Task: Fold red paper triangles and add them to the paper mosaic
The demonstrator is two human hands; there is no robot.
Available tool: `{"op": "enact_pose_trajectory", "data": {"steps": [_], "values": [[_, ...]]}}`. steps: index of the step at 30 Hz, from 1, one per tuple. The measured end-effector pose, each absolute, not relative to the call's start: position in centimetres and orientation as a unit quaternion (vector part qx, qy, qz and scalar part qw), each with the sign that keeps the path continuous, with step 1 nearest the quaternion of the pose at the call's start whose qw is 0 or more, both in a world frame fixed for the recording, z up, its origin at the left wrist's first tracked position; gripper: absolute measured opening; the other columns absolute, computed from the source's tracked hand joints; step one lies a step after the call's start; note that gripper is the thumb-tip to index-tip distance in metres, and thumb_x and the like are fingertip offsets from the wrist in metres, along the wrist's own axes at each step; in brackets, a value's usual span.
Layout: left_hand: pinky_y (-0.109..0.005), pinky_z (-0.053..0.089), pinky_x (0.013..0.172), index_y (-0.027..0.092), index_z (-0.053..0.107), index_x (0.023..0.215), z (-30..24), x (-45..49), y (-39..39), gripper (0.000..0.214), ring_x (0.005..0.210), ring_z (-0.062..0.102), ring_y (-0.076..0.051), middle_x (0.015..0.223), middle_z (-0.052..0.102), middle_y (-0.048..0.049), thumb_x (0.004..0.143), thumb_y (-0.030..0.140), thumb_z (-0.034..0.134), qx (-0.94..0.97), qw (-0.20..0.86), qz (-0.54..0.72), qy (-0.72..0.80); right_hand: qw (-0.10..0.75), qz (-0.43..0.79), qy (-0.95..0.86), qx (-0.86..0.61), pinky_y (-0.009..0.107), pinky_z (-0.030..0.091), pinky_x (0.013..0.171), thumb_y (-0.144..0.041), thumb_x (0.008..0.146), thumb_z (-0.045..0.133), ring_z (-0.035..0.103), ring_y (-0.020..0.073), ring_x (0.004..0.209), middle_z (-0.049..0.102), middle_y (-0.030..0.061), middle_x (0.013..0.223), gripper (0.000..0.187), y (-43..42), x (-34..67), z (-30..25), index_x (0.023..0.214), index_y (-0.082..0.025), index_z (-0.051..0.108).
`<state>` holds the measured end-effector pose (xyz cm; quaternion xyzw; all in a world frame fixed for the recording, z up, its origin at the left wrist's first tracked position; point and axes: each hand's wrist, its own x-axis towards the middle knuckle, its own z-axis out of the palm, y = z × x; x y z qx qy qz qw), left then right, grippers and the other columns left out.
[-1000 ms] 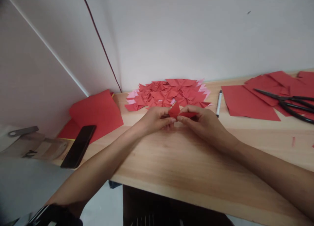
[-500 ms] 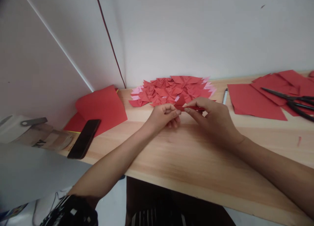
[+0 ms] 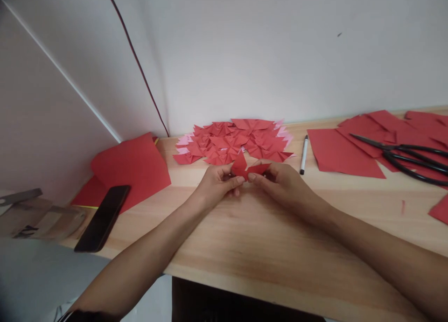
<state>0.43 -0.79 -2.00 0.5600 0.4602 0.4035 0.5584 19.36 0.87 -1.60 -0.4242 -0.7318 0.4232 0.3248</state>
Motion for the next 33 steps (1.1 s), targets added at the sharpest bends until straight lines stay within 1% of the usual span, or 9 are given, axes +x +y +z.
{"op": "enact_pose_trajectory", "data": {"steps": [4, 8, 13, 18, 23, 26, 29, 31, 33], "values": [[-0.019, 0.037, 0.047, 0.012, 0.064, 0.080, -1.89, 0.53, -0.94, 0.019, 0.045, 0.051, -0.007, 0.052, 0.057, 0.0026, 0.077, 0.030, 0.070, 0.544, 0.570, 0.411, 0.459, 0.323, 0.432, -0.718, -0.439, 0.031, 0.045, 0.058, -0.052, 0.086, 0.059, 0.061, 0.0191, 0.066, 0.069, 0.0020, 0.074, 0.032, 0.80, 19.34, -1.24, 0.081, -0.022, 0.070], [-0.018, 0.036, 0.046, 0.012, 0.064, 0.080, -1.71, 0.63, -1.12, 0.019, 0.044, 0.052, -0.007, 0.053, 0.057, 0.0035, 0.077, 0.029, 0.071, 0.532, 0.579, 0.411, 0.461, 0.323, 0.443, -0.719, -0.428, 0.030, 0.041, 0.056, -0.053, 0.085, 0.059, 0.057, 0.0169, 0.062, 0.064, 0.0002, 0.068, 0.033, 0.83, 19.49, -1.37, 0.083, -0.022, 0.070], [-0.018, 0.037, 0.045, 0.013, 0.061, 0.072, -1.58, 0.52, -1.18, 0.021, 0.044, 0.055, -0.008, 0.051, 0.060, 0.0013, 0.079, 0.030, 0.071, 0.519, 0.584, 0.398, 0.481, 0.316, 0.458, -0.706, -0.438, 0.029, 0.041, 0.056, -0.053, 0.085, 0.061, 0.056, 0.0160, 0.062, 0.064, -0.0003, 0.069, 0.033, 1.04, 19.72, -1.81, 0.086, -0.022, 0.071], [-0.016, 0.035, 0.041, 0.013, 0.057, 0.067, -1.40, 0.69, -1.14, 0.021, 0.041, 0.056, -0.007, 0.051, 0.060, 0.0015, 0.082, 0.024, 0.067, 0.519, 0.586, 0.394, 0.482, 0.329, 0.455, -0.704, -0.436, 0.030, 0.044, 0.059, -0.054, 0.084, 0.062, 0.058, 0.0165, 0.064, 0.068, 0.0008, 0.075, 0.033, 1.00, 19.55, -1.69, 0.088, -0.022, 0.070], [-0.016, 0.035, 0.040, 0.013, 0.056, 0.066, -1.34, 1.13, -1.28, 0.021, 0.040, 0.055, -0.007, 0.050, 0.059, 0.0026, 0.082, 0.024, 0.066, 0.528, 0.574, 0.402, 0.480, 0.349, 0.452, -0.704, -0.422, 0.032, 0.049, 0.070, -0.049, 0.085, 0.064, 0.065, 0.0203, 0.081, 0.072, 0.0025, 0.090, 0.027, 1.06, 19.51, -1.64, 0.087, -0.024, 0.071], [-0.017, 0.039, 0.043, 0.013, 0.059, 0.069, -1.48, 1.19, -1.31, 0.021, 0.043, 0.058, -0.008, 0.054, 0.060, 0.0017, 0.083, 0.027, 0.065, 0.527, 0.582, 0.401, 0.471, 0.353, 0.442, -0.707, -0.425, 0.033, 0.050, 0.073, -0.047, 0.086, 0.063, 0.066, 0.0213, 0.083, 0.073, 0.0031, 0.090, 0.025, 1.26, 19.65, -1.79, 0.085, -0.024, 0.071], [-0.018, 0.042, 0.044, 0.013, 0.062, 0.086, -1.71, 1.03, -1.28, 0.014, 0.048, 0.063, -0.010, 0.069, 0.067, -0.0004, 0.081, 0.026, 0.067, 0.515, 0.599, 0.411, 0.455, 0.365, 0.426, -0.713, -0.420, 0.034, 0.050, 0.071, -0.046, 0.087, 0.063, 0.066, 0.0211, 0.081, 0.073, 0.0025, 0.088, 0.023, 1.36, 19.79, -1.92, 0.088, -0.024, 0.070], [-0.018, 0.043, 0.045, 0.014, 0.061, 0.100, -1.80, 0.82, -1.24, 0.024, 0.052, 0.066, -0.012, 0.077, 0.070, -0.0019, 0.080, 0.025, 0.069, 0.492, 0.622, 0.424, 0.436, 0.376, 0.396, -0.722, -0.425, 0.034, 0.049, 0.069, -0.044, 0.087, 0.062, 0.066, 0.0208, 0.078, 0.073, 0.0024, 0.086, 0.020, 1.33, 19.83, -1.97, 0.088, -0.025, 0.070], [-0.019, 0.046, 0.047, 0.014, 0.059, 0.104, -1.76, 0.56, -1.22, 0.029, 0.056, 0.068, -0.013, 0.080, 0.071, -0.0043, 0.080, 0.026, 0.070, 0.451, 0.659, 0.433, 0.418, 0.389, 0.355, -0.735, -0.427, 0.034, 0.049, 0.067, -0.040, 0.089, 0.061, 0.065, 0.0208, 0.078, 0.073, 0.0029, 0.088, 0.017, 1.25, 19.86, -2.02, 0.090, -0.025, 0.069]]}}
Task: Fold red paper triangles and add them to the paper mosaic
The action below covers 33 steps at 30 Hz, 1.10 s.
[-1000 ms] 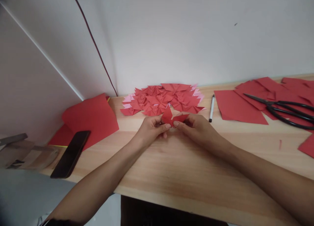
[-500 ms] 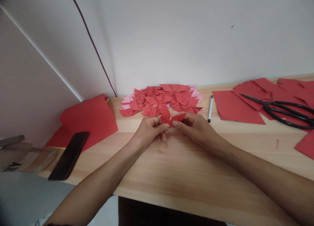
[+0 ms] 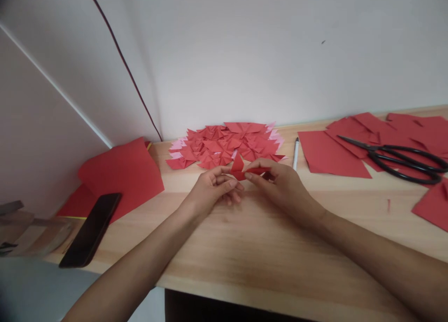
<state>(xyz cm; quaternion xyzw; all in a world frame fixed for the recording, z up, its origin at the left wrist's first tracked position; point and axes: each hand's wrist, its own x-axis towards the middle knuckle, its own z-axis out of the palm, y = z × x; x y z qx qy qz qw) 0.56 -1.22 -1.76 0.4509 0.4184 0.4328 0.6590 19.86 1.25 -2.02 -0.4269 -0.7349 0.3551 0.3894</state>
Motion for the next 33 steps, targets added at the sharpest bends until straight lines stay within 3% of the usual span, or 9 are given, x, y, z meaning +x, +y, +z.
{"op": "enact_pose_trajectory", "data": {"steps": [5, 9, 15, 17, 21, 26, 33], "values": [[-0.020, 0.050, 0.052, 0.008, 0.065, 0.091, -1.2, 0.1, -1.3, 0.034, 0.065, 0.070, -0.015, 0.083, 0.072, -0.0120, 0.086, 0.041, 0.065, 0.342, 0.777, 0.366, 0.381, 0.420, 0.262, -0.789, -0.363, 0.037, 0.051, 0.073, -0.027, 0.093, 0.055, 0.066, 0.0218, 0.088, 0.071, 0.0034, 0.097, 0.015, 1.0, 20.2, -2.2, 0.098, -0.028, 0.068], [-0.018, 0.048, 0.049, 0.011, 0.066, 0.088, -1.2, 0.0, -1.4, 0.027, 0.055, 0.063, -0.010, 0.072, 0.069, -0.0047, 0.078, 0.033, 0.076, 0.353, 0.765, 0.376, 0.387, 0.422, 0.230, -0.818, -0.315, 0.039, 0.053, 0.086, -0.018, 0.090, 0.055, 0.067, 0.0226, 0.100, 0.070, 0.0030, 0.108, 0.021, 0.9, 20.4, -2.4, 0.099, -0.030, 0.070], [-0.019, 0.047, 0.050, 0.010, 0.069, 0.083, -1.2, -0.1, -1.4, 0.026, 0.056, 0.061, -0.010, 0.074, 0.068, -0.0051, 0.078, 0.035, 0.073, 0.453, 0.668, 0.414, 0.421, 0.427, 0.332, -0.735, -0.409, 0.038, 0.053, 0.086, -0.036, 0.097, 0.049, 0.067, 0.0220, 0.099, 0.072, 0.0037, 0.104, 0.023, 1.1, 20.2, -2.4, 0.113, -0.029, 0.063], [-0.019, 0.048, 0.051, 0.010, 0.069, 0.083, -1.1, -0.1, -1.4, 0.025, 0.056, 0.061, -0.010, 0.073, 0.068, -0.0051, 0.080, 0.035, 0.071, 0.476, 0.650, 0.408, 0.428, 0.408, 0.372, -0.723, -0.415, 0.038, 0.051, 0.088, -0.043, 0.099, 0.043, 0.066, 0.0222, 0.099, 0.072, 0.0038, 0.102, 0.028, 1.2, 20.2, -2.1, 0.107, -0.028, 0.066], [-0.020, 0.049, 0.052, 0.010, 0.070, 0.085, -0.8, 0.1, -1.4, 0.018, 0.057, 0.060, -0.010, 0.073, 0.068, -0.0053, 0.082, 0.027, 0.066, 0.511, 0.623, 0.397, 0.440, 0.320, 0.429, -0.735, -0.417, 0.035, 0.049, 0.072, -0.053, 0.096, 0.044, 0.064, 0.0221, 0.081, 0.069, 0.0034, 0.085, 0.039, 1.1, 20.3, -1.3, 0.082, -0.024, 0.066], [-0.019, 0.049, 0.053, 0.010, 0.068, 0.087, -0.4, 0.3, -1.6, 0.010, 0.058, 0.060, -0.010, 0.075, 0.068, -0.0045, 0.083, 0.018, 0.062, 0.525, 0.603, 0.382, 0.463, 0.309, 0.436, -0.726, -0.433, 0.030, 0.041, 0.061, -0.054, 0.091, 0.053, 0.055, 0.0176, 0.070, 0.062, 0.0016, 0.076, 0.034, 1.2, 20.1, -1.7, 0.083, -0.022, 0.063], [-0.019, 0.049, 0.052, 0.013, 0.062, 0.087, -0.8, 0.2, -1.5, 0.011, 0.059, 0.061, -0.011, 0.074, 0.067, -0.0024, 0.084, 0.024, 0.063, 0.531, 0.609, 0.398, 0.435, 0.312, 0.426, -0.717, -0.455, 0.027, 0.036, 0.055, -0.050, 0.088, 0.057, 0.047, 0.0142, 0.062, 0.056, -0.0009, 0.069, 0.030, 0.8, 20.0, -1.6, 0.078, -0.023, 0.059]]}}
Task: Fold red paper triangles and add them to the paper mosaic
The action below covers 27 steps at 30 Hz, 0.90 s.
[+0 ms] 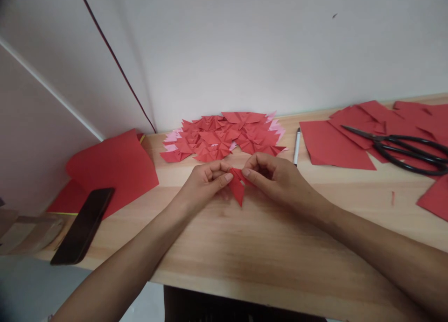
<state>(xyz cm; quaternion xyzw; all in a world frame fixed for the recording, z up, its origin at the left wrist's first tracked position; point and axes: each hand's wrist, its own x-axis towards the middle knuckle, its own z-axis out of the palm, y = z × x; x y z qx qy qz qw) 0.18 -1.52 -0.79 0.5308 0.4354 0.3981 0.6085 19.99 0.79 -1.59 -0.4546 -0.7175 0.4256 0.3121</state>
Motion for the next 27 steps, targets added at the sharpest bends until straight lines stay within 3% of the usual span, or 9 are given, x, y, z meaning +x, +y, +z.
{"op": "enact_pose_trajectory", "data": {"steps": [10, 20, 27], "values": [[-0.023, 0.050, 0.054, 0.013, 0.067, 0.084, -0.5, 0.2, -1.6, 0.016, 0.056, 0.060, -0.012, 0.070, 0.066, -0.0031, 0.082, 0.029, 0.065, 0.500, 0.633, 0.395, 0.440, 0.317, 0.496, -0.674, -0.446, 0.026, 0.034, 0.051, -0.048, 0.084, 0.063, 0.044, 0.0127, 0.057, 0.053, -0.0018, 0.065, 0.029, 0.6, 19.6, -0.8, 0.072, -0.022, 0.058], [-0.026, 0.053, 0.064, 0.010, 0.069, 0.091, -0.2, -0.1, -1.7, 0.024, 0.069, 0.068, -0.017, 0.077, 0.071, -0.0084, 0.084, 0.032, 0.065, 0.508, 0.651, 0.374, 0.423, 0.303, 0.611, -0.598, -0.421, 0.026, 0.031, 0.047, -0.047, 0.084, 0.064, 0.043, 0.0103, 0.051, 0.048, -0.0041, 0.060, 0.028, 1.3, 20.0, -1.7, 0.072, -0.024, 0.056], [-0.025, 0.052, 0.066, 0.011, 0.071, 0.094, 0.0, -0.1, -1.8, 0.023, 0.070, 0.069, -0.016, 0.079, 0.073, -0.0082, 0.083, 0.031, 0.069, 0.496, 0.648, 0.387, 0.430, 0.310, 0.610, -0.600, -0.415, 0.027, 0.028, 0.047, -0.047, 0.084, 0.064, 0.039, 0.0114, 0.051, 0.047, -0.0033, 0.060, 0.027, 1.3, 20.1, -1.9, 0.072, -0.024, 0.057]]}}
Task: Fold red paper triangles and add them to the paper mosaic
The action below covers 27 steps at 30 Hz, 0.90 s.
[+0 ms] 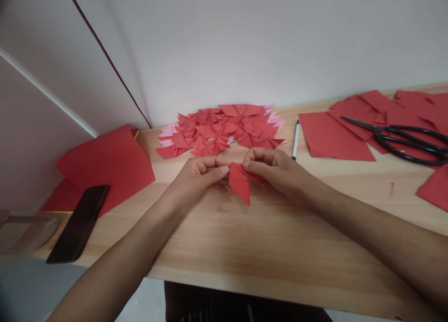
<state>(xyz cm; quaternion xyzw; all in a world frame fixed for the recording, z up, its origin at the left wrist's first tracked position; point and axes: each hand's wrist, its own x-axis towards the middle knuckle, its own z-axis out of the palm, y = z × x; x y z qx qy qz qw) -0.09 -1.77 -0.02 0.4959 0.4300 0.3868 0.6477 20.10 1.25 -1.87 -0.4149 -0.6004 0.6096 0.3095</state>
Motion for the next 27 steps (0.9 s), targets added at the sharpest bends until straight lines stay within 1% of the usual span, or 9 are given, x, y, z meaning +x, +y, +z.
{"op": "enact_pose_trajectory", "data": {"steps": [4, 7, 16, 22, 27], "values": [[-0.024, 0.052, 0.067, 0.011, 0.072, 0.090, 0.3, 0.1, -1.9, 0.018, 0.067, 0.067, -0.014, 0.077, 0.072, -0.0075, 0.084, 0.026, 0.065, 0.494, 0.641, 0.386, 0.443, 0.310, 0.569, -0.622, -0.439, 0.028, 0.029, 0.049, -0.047, 0.083, 0.065, 0.040, 0.0116, 0.053, 0.049, -0.0032, 0.062, 0.028, 0.9, 19.9, -1.2, 0.071, -0.024, 0.056], [-0.022, 0.050, 0.064, 0.011, 0.073, 0.088, 0.4, 0.2, -1.9, 0.016, 0.064, 0.065, -0.011, 0.075, 0.072, -0.0065, 0.082, 0.024, 0.067, 0.504, 0.625, 0.382, 0.458, 0.316, 0.535, -0.649, -0.439, 0.027, 0.031, 0.051, -0.046, 0.082, 0.065, 0.042, 0.0120, 0.056, 0.051, -0.0029, 0.064, 0.026, 0.8, 19.8, -1.1, 0.071, -0.023, 0.057], [-0.021, 0.049, 0.061, 0.011, 0.070, 0.078, 0.4, 0.4, -1.8, 0.009, 0.061, 0.062, -0.011, 0.068, 0.069, -0.0036, 0.079, 0.020, 0.066, 0.503, 0.607, 0.380, 0.484, 0.310, 0.493, -0.683, -0.441, 0.028, 0.030, 0.051, -0.042, 0.085, 0.062, 0.040, 0.0130, 0.056, 0.048, -0.0031, 0.062, 0.024, 0.5, 19.9, -1.3, 0.071, -0.023, 0.054], [-0.023, 0.048, 0.063, 0.012, 0.070, 0.077, -0.2, 0.3, -1.7, 0.021, 0.065, 0.063, -0.013, 0.072, 0.070, -0.0055, 0.080, 0.033, 0.070, 0.538, 0.588, 0.372, 0.476, 0.292, 0.490, -0.697, -0.434, 0.026, 0.029, 0.049, -0.043, 0.084, 0.064, 0.039, 0.0119, 0.055, 0.048, -0.0036, 0.062, 0.026, 0.5, 19.6, -1.1, 0.071, -0.023, 0.055], [-0.023, 0.048, 0.063, 0.013, 0.069, 0.076, -0.6, 0.1, -1.6, 0.023, 0.062, 0.062, -0.012, 0.070, 0.069, -0.0044, 0.079, 0.036, 0.071, 0.527, 0.575, 0.408, 0.474, 0.281, 0.497, -0.706, -0.420, 0.027, 0.033, 0.052, -0.052, 0.091, 0.053, 0.042, 0.0131, 0.057, 0.049, -0.0014, 0.066, 0.035, 0.7, 19.7, -1.0, 0.073, -0.022, 0.057]]}}
